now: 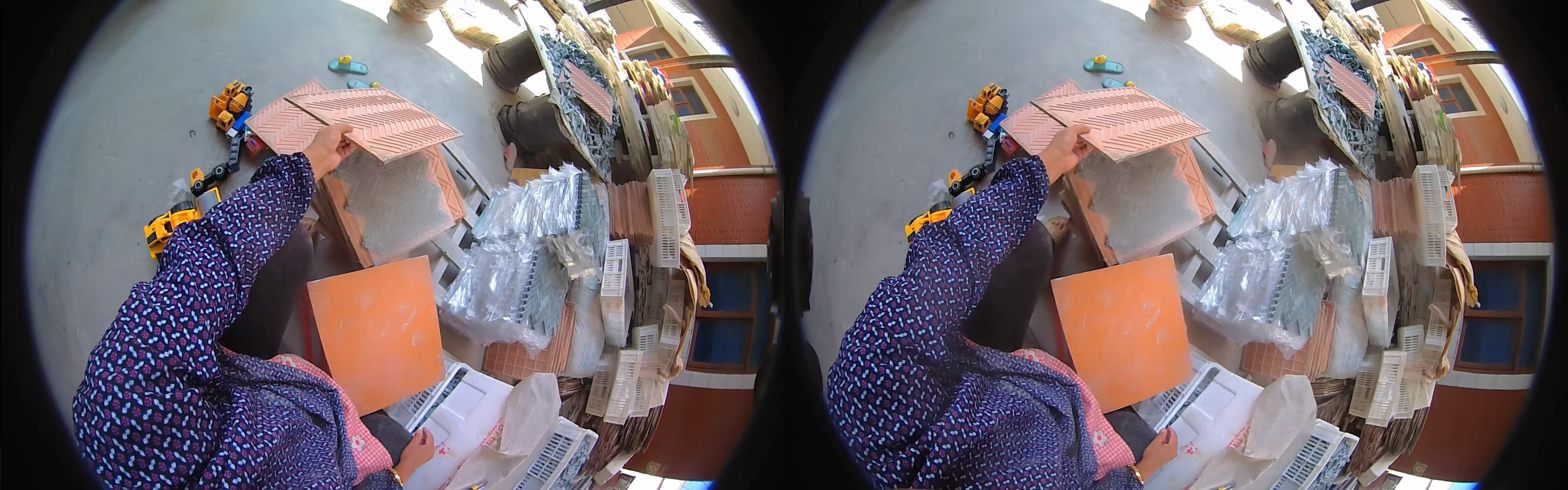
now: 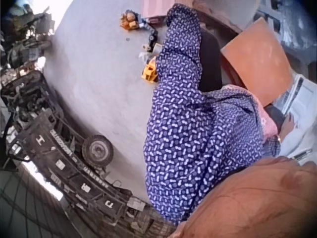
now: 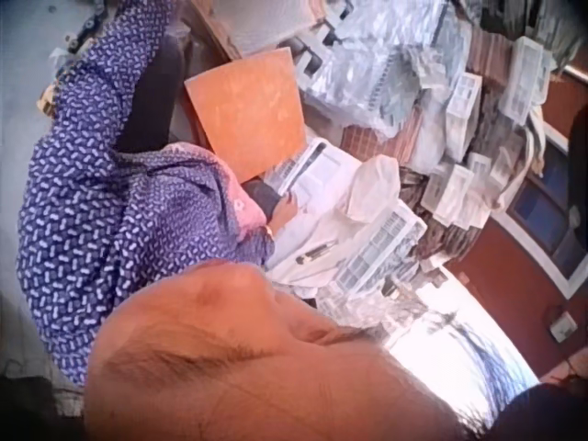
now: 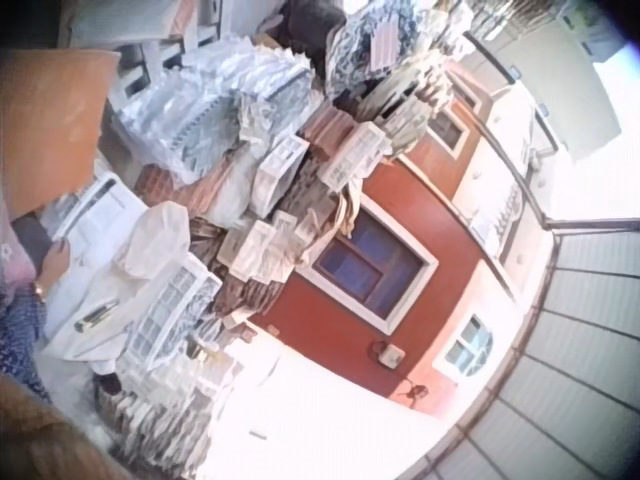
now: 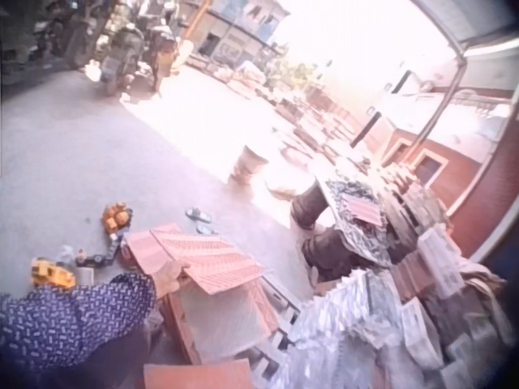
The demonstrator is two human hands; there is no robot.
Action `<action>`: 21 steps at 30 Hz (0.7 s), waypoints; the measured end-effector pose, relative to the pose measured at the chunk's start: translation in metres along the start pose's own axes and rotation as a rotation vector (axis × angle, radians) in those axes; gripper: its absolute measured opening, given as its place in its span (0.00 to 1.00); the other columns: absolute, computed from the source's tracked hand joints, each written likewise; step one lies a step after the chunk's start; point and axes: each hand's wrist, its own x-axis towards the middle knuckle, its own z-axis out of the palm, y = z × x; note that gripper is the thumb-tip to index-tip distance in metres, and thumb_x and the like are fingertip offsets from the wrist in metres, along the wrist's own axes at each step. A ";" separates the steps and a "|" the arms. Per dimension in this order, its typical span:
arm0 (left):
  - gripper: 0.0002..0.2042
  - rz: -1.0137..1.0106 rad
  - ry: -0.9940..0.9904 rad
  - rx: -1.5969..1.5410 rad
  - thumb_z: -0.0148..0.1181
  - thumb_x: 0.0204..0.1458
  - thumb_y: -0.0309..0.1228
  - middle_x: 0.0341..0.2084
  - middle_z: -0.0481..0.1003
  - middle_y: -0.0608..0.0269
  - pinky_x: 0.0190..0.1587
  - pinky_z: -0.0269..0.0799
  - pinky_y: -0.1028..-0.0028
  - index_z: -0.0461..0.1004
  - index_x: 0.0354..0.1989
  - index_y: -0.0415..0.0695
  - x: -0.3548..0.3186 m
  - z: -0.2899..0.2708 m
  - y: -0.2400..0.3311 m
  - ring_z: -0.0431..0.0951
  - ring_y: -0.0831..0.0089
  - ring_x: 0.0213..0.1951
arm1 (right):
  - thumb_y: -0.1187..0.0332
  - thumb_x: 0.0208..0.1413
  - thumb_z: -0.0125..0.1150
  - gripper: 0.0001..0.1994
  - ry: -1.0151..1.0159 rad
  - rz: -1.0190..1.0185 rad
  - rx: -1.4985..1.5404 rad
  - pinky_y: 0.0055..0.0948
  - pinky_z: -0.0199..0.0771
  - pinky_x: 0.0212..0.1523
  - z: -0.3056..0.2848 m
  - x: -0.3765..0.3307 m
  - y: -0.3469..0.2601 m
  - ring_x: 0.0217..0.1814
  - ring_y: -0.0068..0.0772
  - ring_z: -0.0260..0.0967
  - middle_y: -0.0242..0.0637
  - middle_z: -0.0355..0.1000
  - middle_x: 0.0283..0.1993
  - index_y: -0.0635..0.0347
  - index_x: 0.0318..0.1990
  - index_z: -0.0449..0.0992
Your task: The person sits on the ground and uses a utility knife to cut a gray textured tile placed on an orange board. They repeatedly score and snap the tile, then set the cut piece aside.
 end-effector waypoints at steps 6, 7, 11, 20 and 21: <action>0.01 0.165 0.146 0.221 0.51 0.48 0.24 0.22 0.70 0.66 0.27 0.71 0.78 0.67 0.26 0.43 0.073 -0.067 0.066 0.70 0.78 0.24 | 0.73 0.47 0.54 0.11 -0.016 0.078 0.047 0.27 0.71 0.35 0.004 0.000 0.017 0.32 0.35 0.72 0.46 0.73 0.32 0.71 0.37 0.73; 0.02 0.190 0.142 0.225 0.51 0.47 0.24 0.20 0.69 0.67 0.25 0.70 0.78 0.67 0.25 0.43 0.086 -0.085 0.074 0.70 0.79 0.22 | 0.70 0.47 0.54 0.12 -0.074 0.088 -0.068 0.30 0.69 0.39 0.004 0.006 0.027 0.36 0.39 0.70 0.48 0.72 0.35 0.68 0.39 0.73; 0.01 0.237 0.303 0.336 0.53 0.47 0.24 0.21 0.69 0.69 0.25 0.67 0.80 0.68 0.28 0.44 0.110 -0.134 0.076 0.68 0.80 0.22 | 0.67 0.49 0.52 0.14 -0.145 0.106 -0.276 0.36 0.65 0.46 -0.020 0.004 -0.033 0.43 0.49 0.67 0.50 0.71 0.41 0.62 0.42 0.74; 0.10 0.084 0.221 0.287 0.51 0.51 0.27 0.36 0.71 0.61 0.38 0.71 0.73 0.67 0.42 0.39 0.140 -0.182 0.047 0.71 0.73 0.37 | 0.67 0.50 0.51 0.14 -0.201 0.074 -0.363 0.37 0.66 0.45 -0.019 0.014 -0.045 0.41 0.51 0.68 0.51 0.71 0.40 0.63 0.42 0.74; 0.10 0.070 0.197 0.317 0.51 0.52 0.27 0.37 0.71 0.61 0.39 0.71 0.73 0.67 0.42 0.39 0.142 -0.175 0.048 0.72 0.73 0.37 | 0.67 0.50 0.51 0.14 -0.206 0.064 -0.377 0.37 0.66 0.45 -0.021 0.014 -0.048 0.41 0.51 0.68 0.51 0.71 0.40 0.63 0.42 0.74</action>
